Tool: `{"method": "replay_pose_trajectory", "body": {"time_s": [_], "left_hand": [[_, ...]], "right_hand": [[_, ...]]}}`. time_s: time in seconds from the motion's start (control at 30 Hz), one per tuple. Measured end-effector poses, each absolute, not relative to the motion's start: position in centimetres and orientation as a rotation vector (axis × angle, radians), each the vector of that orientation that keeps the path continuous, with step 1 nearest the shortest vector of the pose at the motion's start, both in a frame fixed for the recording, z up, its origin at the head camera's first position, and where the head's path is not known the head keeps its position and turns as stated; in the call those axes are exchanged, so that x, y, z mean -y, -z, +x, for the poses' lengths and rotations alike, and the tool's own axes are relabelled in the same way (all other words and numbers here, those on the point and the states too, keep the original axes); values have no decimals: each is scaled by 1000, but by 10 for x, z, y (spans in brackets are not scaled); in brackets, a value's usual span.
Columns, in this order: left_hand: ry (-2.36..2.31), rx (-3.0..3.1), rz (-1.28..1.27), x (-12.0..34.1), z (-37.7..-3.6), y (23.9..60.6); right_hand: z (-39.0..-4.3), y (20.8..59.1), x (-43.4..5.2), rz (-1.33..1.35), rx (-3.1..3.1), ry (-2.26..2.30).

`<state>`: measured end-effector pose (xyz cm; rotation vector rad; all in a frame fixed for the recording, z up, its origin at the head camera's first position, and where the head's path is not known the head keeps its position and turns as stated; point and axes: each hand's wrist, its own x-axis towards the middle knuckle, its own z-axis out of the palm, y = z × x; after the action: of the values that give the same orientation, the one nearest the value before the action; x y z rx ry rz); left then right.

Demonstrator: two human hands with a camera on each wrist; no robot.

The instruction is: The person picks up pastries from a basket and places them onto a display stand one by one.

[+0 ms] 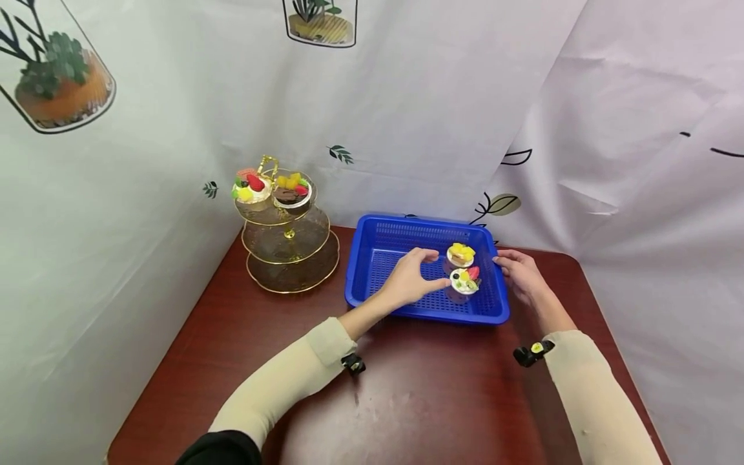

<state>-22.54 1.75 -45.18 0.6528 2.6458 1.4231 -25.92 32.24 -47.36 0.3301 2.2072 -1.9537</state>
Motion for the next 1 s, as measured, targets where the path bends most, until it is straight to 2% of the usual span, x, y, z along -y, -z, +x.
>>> {"method": "replay_pose_trajectory", "body": {"time_s": [0.4,1.0], "left_hand": [[-1275,-2690,638,-53,-230,473],[-1173,-2696,643,-86,-256,481]], "right_hand": [[-270,464,-326,356,-2265,1846],[-277,468,-317,380,-2343,1735]]}}
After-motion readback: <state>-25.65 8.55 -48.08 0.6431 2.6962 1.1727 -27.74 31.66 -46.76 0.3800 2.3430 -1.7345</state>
